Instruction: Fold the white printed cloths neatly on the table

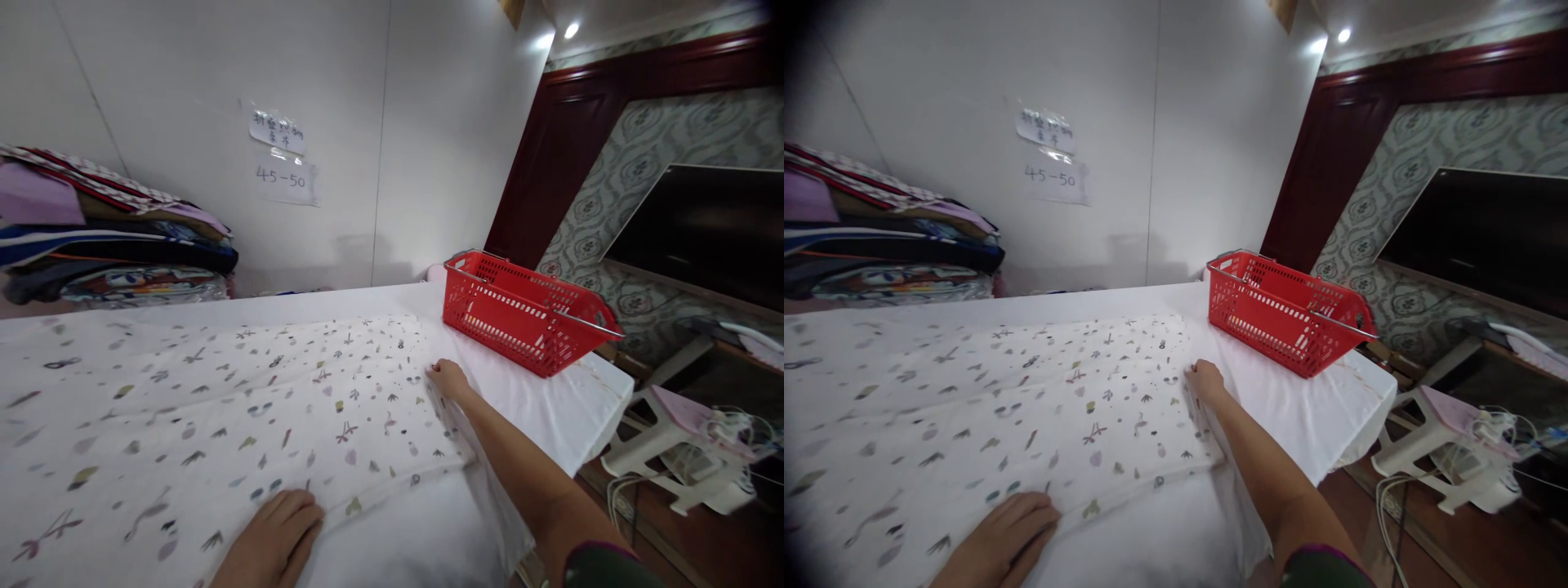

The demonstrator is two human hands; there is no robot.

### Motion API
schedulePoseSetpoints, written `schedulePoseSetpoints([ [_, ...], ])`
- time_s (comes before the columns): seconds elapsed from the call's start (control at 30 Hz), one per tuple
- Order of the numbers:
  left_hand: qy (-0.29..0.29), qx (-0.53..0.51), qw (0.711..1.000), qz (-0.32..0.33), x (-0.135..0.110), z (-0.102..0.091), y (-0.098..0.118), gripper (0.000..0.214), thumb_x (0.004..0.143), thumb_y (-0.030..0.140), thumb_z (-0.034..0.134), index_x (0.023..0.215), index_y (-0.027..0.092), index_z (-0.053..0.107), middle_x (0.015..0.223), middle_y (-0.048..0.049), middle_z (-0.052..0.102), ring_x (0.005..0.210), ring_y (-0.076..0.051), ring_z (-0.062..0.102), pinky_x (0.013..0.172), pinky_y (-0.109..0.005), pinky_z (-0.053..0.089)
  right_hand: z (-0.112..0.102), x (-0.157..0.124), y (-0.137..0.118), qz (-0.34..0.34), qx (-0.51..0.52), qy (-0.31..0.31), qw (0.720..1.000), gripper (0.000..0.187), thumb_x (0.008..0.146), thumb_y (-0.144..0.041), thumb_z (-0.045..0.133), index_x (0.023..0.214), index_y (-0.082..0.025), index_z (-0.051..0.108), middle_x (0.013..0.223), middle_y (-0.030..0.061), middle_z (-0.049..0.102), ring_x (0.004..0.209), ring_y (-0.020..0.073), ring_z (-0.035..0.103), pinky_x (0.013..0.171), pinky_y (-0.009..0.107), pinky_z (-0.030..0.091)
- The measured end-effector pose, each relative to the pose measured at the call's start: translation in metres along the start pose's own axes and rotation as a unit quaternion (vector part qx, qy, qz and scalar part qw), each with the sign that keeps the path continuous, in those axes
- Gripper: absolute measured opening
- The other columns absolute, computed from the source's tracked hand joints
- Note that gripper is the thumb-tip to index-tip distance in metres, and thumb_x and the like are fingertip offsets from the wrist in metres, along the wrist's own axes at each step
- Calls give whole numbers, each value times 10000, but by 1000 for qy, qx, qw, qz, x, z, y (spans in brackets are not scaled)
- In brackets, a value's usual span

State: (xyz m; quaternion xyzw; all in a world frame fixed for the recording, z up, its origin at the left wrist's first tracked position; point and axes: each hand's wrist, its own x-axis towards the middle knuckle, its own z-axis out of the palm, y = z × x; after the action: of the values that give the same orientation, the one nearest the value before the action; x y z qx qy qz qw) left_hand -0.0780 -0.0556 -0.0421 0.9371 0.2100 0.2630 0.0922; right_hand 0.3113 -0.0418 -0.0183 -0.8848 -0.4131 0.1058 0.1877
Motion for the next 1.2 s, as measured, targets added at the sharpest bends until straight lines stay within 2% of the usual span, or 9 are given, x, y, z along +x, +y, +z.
schedulePoseSetpoints([
  [0.33,-30,-57,998,-18,5,-7,8,111,842,248,500,911,264,586,877,12,615,801,-137,579,733,-234,500,2,-4,6,18,-39,4,999,145,769,-249,498,780,-162,613,807,50,662,738,142,581,580,205,328],
  [0.47,-62,-88,993,-57,6,-24,15,139,863,188,435,839,234,564,865,6,598,799,-124,560,730,-222,481,-1,-8,3,1,-71,-10,997,162,774,-240,464,762,-151,599,799,87,658,750,180,592,586,234,345],
  [0.53,-72,-95,989,-83,9,-37,13,168,873,174,401,817,218,553,858,-2,588,804,-123,550,731,-223,471,-1,-5,4,-14,-83,-14,996,180,777,-241,450,823,-149,598,844,107,653,787,210,598,618,261,371],
  [0.6,-68,-96,987,-111,13,-51,7,185,880,174,380,814,212,549,864,-7,581,815,-126,541,735,-231,464,3,1,5,-57,-100,-6,993,221,771,-209,443,920,-145,592,964,127,633,900,231,586,699,288,401],
  [0.7,-48,-83,985,-146,19,-67,-8,175,876,180,386,852,216,556,901,-11,578,843,-136,535,760,-254,458,13,15,0,-180,-113,27,977,343,777,-183,433,1094,-132,551,1182,136,548,1110,230,496,895,307,377],
  [0.8,-38,-56,983,-169,20,-67,-22,163,852,154,409,856,208,562,913,-21,578,861,-151,531,777,-284,453,27,34,-24,-257,-91,34,962,376,827,-236,400,1168,-132,520,1239,125,518,1174,224,447,997,329,316],
  [1.0,-13,-27,983,-183,7,-37,-29,153,809,115,451,836,208,569,903,-31,578,849,-171,522,769,-320,442,58,79,-119,-298,-87,-20,950,405,897,-296,324,1252,-153,457,1323,98,456,1227,215,390,1016,335,288],
  [1.13,-11,-54,981,-184,5,-31,-38,139,813,115,440,797,193,554,853,-33,581,817,-158,523,748,-301,440,83,113,-175,-327,-105,-55,938,399,901,-254,339,1281,-167,422,1365,88,406,1279,208,311,1024,331,261],
  [1.2,-15,-57,984,-169,6,-31,-44,144,810,109,436,800,192,553,846,-35,586,811,-155,527,736,-293,440,92,129,-193,-325,-123,-78,934,380,888,-242,380,1255,-172,450,1336,103,432,1250,231,345,1000,368,285],
])
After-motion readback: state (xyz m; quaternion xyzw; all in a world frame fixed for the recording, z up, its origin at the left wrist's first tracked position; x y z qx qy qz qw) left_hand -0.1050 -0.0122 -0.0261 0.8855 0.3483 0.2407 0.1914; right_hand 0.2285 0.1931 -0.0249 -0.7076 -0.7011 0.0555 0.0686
